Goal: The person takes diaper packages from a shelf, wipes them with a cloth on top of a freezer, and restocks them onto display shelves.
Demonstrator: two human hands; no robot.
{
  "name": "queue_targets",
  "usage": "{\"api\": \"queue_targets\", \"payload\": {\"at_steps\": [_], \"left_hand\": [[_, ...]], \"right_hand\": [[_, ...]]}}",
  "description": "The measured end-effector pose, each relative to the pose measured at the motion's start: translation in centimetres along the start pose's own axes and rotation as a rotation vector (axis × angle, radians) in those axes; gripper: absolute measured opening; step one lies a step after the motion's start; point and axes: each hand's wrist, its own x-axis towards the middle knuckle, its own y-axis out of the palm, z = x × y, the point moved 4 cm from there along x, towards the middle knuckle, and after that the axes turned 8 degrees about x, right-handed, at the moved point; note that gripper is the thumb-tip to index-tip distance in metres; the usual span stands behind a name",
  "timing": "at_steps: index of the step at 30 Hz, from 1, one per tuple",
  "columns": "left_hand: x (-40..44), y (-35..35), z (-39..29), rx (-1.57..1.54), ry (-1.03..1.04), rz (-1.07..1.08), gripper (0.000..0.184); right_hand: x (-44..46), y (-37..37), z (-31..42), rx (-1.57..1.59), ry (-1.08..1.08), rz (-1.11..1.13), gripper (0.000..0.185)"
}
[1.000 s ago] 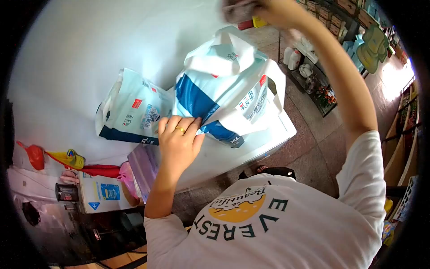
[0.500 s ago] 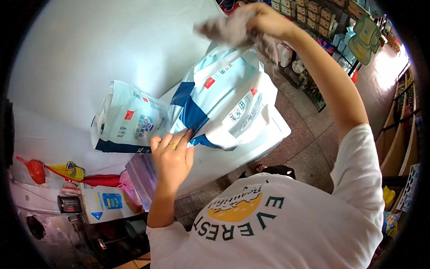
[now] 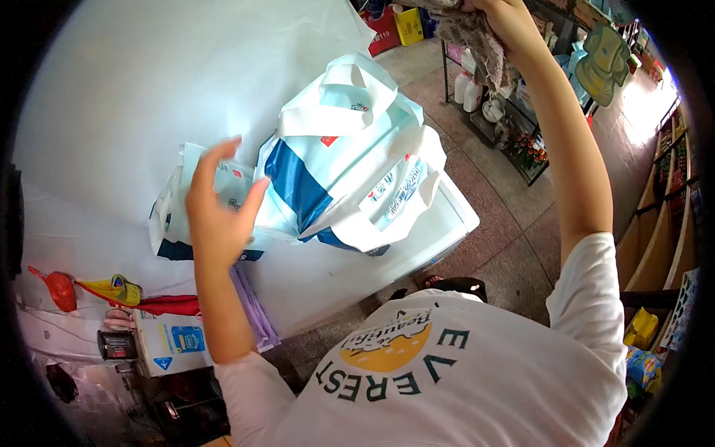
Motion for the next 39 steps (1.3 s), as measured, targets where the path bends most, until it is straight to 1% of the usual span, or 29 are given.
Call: {"api": "queue_targets", "payload": {"at_steps": [1,3,4,5,6,7,9,10,12,13,15,16,17,19,20,21,22,23,25,27,28,29,31,32,34,35,37,38,39], "left_hand": [[1.9,0.8,0.2,0.039,-0.013,0.05,0.034],[4.1,4.0,0.8,0.198,0.128,0.102,0.031],[5.3,4.9,1.6,0.203,0.128,0.096,0.031],[6.4,5.7,2.9,0.158,0.008,0.136,0.028],[7.4,6.2,4.1,0.112,-0.111,0.177,0.026],[8.1,6.0,5.4,-0.242,-0.289,0.271,0.025],[8.3,6.2,8.6,-0.619,-0.729,0.4,0.032],[8.1,6.2,9.3,-0.62,-0.733,0.397,0.032],[6.9,6.6,10.5,-0.82,-0.975,0.313,0.037],[6.7,7.0,10.9,-0.822,-0.976,0.317,0.037],[6.4,8.0,11.8,-0.943,-0.992,0.25,0.035],[6.1,8.0,12.1,-0.909,-0.998,0.264,0.033],[5.5,7.8,12.4,-0.908,-1.001,0.262,0.033],[4.6,6.9,12.9,-0.857,-0.995,0.181,0.032],[3.9,7.4,13.5,-0.881,-0.997,0.188,0.035],[3.5,7.6,13.3,-0.882,-1.008,0.179,0.035],[3.5,8.0,12.7,-0.911,-0.994,0.212,0.036],[3.4,8.5,12.1,-0.935,-0.985,0.257,0.038],[3.9,8.1,11.4,-0.917,-0.942,0.268,0.04],[3.8,6.8,10.2,-0.973,-0.91,0.242,0.04],[3.5,5.8,9.2,-0.989,-0.806,0.305,0.044],[2.3,4.9,8.0,-0.988,-0.809,0.313,0.044],[0.7,2.6,5.2,-0.56,-0.562,0.212,0.05],[-0.1,2.8,5.0,-0.561,-0.558,0.22,0.05],[-2.5,4.7,4.9,-0.553,-0.527,0.484,0.058],[-3.2,5.1,5.0,-0.558,-0.534,0.488,0.058],[-5.0,5.9,6.1,-1.004,-1.02,0.372,0.054],[-5.5,6.5,6.6,-1.083,-1.003,0.359,0.054],[-5.8,6.8,6.8,-1.083,-1.007,0.353,0.054]], "right_hand": [[-0.5,0.4,0.4,0.005,-0.007,0.046,0.025],[-1.0,0.8,0.9,0.0,-0.067,0.067,0.027],[-1.5,1.2,1.3,-0.009,-0.07,0.127,0.028],[-2.2,1.8,1.7,-0.018,-0.073,0.186,0.029],[-2.9,2.4,2.3,-0.044,-0.12,0.123,0.028],[-3.3,2.6,2.6,-0.039,-0.124,0.126,0.028],[-4.4,3.9,4.0,-0.302,-0.415,0.273,0.028],[-5.2,5.1,4.2,-0.343,-0.486,0.394,0.031],[-7.5,9.1,4.0,-0.493,-0.657,0.64,0.036],[-9.0,12.2,3.0,-0.606,-0.761,0.769,0.036],[-12.7,17.6,-1.8,-0.616,-0.705,1.116,0.035],[-12.9,18.2,-1.9,-0.62,-0.709,1.12,0.035],[-13.0,18.8,-2.7,-0.8,-0.545,1.15,0.035],[-11.2,18.6,-6.1,-0.97,-0.574,1.224,0.031],[-8.9,17.3,-7.2,-1.085,-0.498,1.141,0.026],[-7.1,16.1,-6.2,-1.262,-0.05,1.092,0.02],[-5.2,14.6,-6.8,-1.491,-0.241,0.903,0.019],[-4.6,13.7,-8.2,-1.491,-0.254,0.848,0.019],[-5.8,14.2,-8.1,-1.602,-0.141,0.841,0.025],[-6.8,14.8,-7.4,-1.425,-0.105,0.884,0.033],[-7.2,14.9,-6.7,-1.368,0.025,0.872,0.041],[-7.5,14.6,-7.0,-1.366,0.033,0.871,0.041],[-7.6,13.7,-7.2,-1.235,-0.088,0.699,0.046],[-7.4,13.7,-7.5,-1.236,-0.08,0.692,0.046],[-7.0,13.9,-8.4,-1.249,-0.033,0.735,0.043],[-7.3,13.8,-8.5,-1.25,-0.027,0.742,0.043],[-7.4,14.1,-7.8,-1.164,-0.144,0.719,0.036],[-7.7,14.4,-7.5,-1.117,-0.169,0.755,0.031],[-8.0,15.1,-7.5,-1.063,0.04,0.868,0.029]]}}
